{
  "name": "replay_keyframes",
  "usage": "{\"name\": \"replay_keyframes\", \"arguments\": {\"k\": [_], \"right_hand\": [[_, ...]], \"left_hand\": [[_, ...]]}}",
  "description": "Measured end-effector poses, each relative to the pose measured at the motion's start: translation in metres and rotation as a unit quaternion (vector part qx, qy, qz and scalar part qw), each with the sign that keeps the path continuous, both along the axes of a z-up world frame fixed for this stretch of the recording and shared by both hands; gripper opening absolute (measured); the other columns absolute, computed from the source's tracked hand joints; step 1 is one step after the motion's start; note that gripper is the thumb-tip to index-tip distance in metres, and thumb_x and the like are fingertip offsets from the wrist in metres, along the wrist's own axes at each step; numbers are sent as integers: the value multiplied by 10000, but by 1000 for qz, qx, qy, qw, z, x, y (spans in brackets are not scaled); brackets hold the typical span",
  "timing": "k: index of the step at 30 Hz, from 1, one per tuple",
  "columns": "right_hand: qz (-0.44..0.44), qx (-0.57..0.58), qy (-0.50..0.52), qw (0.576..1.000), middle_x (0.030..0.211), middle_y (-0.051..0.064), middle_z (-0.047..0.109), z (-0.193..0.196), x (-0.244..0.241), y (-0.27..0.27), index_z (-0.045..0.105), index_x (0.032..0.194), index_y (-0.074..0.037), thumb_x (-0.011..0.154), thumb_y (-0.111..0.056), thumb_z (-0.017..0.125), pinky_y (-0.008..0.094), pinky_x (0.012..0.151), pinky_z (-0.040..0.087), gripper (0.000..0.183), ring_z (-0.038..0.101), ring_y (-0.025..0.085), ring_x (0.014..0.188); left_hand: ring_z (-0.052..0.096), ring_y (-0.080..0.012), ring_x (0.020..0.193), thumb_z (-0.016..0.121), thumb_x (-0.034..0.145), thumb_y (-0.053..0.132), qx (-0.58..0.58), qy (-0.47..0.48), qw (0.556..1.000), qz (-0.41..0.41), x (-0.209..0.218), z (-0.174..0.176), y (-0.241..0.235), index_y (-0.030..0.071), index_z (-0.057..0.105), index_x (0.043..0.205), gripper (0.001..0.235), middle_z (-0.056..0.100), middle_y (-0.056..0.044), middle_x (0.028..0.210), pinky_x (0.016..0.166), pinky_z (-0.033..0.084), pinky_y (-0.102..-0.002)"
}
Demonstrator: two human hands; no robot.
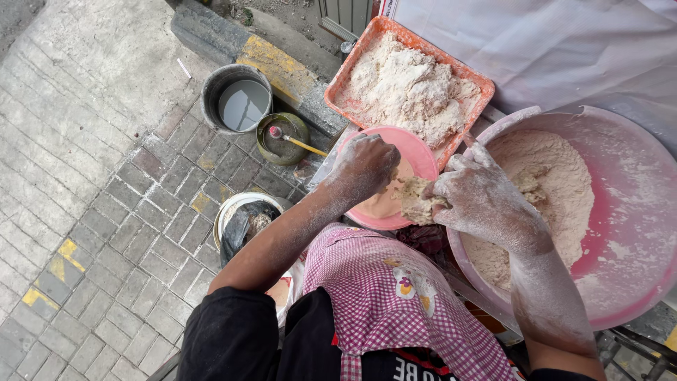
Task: The person kneads dough by hand, repeatedly transferring portions between a pink bowl and a larger pink basin containing flour. The person also scoops flour from an orange tray into the basin while continuing to mix the dough.
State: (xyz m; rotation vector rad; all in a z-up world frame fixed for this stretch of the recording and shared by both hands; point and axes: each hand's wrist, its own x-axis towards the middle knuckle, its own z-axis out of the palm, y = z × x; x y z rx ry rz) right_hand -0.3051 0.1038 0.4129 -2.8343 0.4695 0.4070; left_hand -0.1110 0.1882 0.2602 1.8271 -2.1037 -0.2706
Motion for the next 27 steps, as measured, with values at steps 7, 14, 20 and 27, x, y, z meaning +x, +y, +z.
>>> {"name": "replay_keyframes", "arguments": {"k": [7,14,20,27], "right_hand": [[62,-46,0,997,833,94,718,-13,8,-1,821,935,-197,752,-348,762,552,1098,348,244,655,261,993],[29,-20,-31,999,762,85,724,-38,10,6,799,821,-191,764,-271,755,578,1241,206,108,669,248,986],[36,-31,-115,992,748,61,701,-21,4,8,795,833,-200,805,-292,757,598,1242,212,103,658,235,996],[-94,-13,-185,978,807,-11,744,-3,-131,-24,802,957,-201,829,-197,794,598,1255,264,129,650,155,894]], "left_hand": [[676,-302,820,783,726,279,57,-18,998,26,12,32,15,128,715,799,182,683,-90,759,719,545,-460],[705,-340,842,816,671,227,66,102,988,94,15,50,33,140,805,938,281,724,-146,848,740,557,-471],[746,-297,851,824,708,217,158,93,972,144,13,51,34,159,815,1042,338,765,-120,964,777,581,-437],[735,-310,880,854,738,276,190,78,966,156,13,57,37,186,825,1048,325,757,-127,969,801,570,-447]]}}
